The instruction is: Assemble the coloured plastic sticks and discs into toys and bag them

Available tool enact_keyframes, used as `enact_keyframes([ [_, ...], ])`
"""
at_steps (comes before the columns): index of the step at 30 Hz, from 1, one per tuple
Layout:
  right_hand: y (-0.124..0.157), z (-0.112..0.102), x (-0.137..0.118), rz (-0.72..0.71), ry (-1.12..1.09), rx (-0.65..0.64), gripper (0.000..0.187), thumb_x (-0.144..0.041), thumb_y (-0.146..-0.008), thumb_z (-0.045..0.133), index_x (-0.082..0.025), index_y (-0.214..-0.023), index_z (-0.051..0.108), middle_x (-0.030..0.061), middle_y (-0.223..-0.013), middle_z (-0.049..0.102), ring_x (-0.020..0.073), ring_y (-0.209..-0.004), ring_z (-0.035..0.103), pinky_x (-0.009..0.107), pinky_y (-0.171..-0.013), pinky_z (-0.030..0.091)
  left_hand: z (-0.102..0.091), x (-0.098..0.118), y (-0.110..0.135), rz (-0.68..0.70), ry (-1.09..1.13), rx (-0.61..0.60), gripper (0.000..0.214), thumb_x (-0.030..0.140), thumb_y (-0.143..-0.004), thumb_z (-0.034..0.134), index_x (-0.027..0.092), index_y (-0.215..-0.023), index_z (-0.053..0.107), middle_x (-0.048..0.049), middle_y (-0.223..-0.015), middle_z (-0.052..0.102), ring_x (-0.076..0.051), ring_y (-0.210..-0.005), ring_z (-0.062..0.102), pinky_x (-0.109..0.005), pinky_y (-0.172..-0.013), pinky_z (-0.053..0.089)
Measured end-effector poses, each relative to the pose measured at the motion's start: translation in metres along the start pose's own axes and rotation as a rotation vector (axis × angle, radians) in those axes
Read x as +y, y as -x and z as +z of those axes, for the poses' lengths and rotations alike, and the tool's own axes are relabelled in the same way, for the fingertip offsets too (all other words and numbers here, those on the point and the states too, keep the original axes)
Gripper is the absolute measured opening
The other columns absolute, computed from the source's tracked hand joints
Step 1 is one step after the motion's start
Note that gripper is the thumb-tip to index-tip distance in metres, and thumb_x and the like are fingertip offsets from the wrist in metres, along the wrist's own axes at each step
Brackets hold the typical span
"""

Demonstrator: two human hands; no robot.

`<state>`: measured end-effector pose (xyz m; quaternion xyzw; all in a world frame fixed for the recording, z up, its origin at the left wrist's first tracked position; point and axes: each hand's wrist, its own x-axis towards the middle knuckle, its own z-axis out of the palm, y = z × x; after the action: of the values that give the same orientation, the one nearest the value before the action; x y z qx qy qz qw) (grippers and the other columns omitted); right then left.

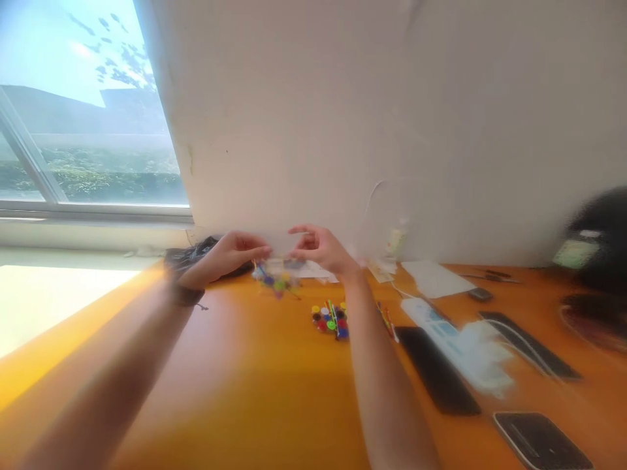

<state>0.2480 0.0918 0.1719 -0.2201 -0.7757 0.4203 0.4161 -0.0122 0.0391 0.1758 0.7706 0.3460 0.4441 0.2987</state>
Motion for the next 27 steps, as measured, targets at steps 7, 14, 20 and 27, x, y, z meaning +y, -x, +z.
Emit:
enact_keyframes([
  [7,0.013,-0.01,-0.03,-0.172,0.011,0.145,0.03,-0.042,-0.078,0.092,-0.02,-0.091,0.077,0.0029,-0.082,0.073,0.0155,-0.073,0.066,0.029,-0.067,0.055,-0.003,0.034,-0.009,0.132,-0.016,0.052,0.025,0.04,-0.092,0.077,0.016,-0.092,0.083,-0.0065,-0.077,0.078,-0.013,-0.067,0.068,-0.024,-0.062,0.055],
  [14,0.022,-0.003,-0.054,-0.22,0.023,0.109,0.02,-0.039,-0.086,0.084,-0.025,-0.1,0.082,0.0022,-0.079,0.073,0.0168,-0.07,0.064,0.032,-0.065,0.055,-0.011,0.027,-0.004,0.179,0.138,0.141,0.021,0.036,-0.085,0.084,0.021,-0.1,0.084,-0.0045,-0.073,0.077,-0.016,-0.065,0.073,-0.028,-0.063,0.06],
  [20,0.022,-0.003,-0.054,-0.318,-0.047,0.081,0.005,-0.029,-0.086,0.08,-0.026,-0.085,0.084,0.0013,-0.073,0.068,0.016,-0.067,0.06,0.032,-0.066,0.052,-0.013,0.034,0.001,0.201,0.2,0.115,0.009,0.024,-0.081,0.08,0.022,-0.087,0.087,-0.0069,-0.08,0.081,-0.02,-0.075,0.076,-0.03,-0.069,0.062],
  [27,0.033,0.003,-0.075,-0.34,0.048,0.115,0.011,-0.026,-0.083,0.074,-0.025,-0.081,0.084,0.0043,-0.077,0.068,0.0194,-0.074,0.062,0.035,-0.069,0.052,-0.012,0.064,0.019,0.225,0.125,0.101,0.016,0.033,-0.082,0.076,0.021,-0.083,0.086,-0.0081,-0.079,0.081,-0.024,-0.077,0.076,-0.035,-0.069,0.063],
])
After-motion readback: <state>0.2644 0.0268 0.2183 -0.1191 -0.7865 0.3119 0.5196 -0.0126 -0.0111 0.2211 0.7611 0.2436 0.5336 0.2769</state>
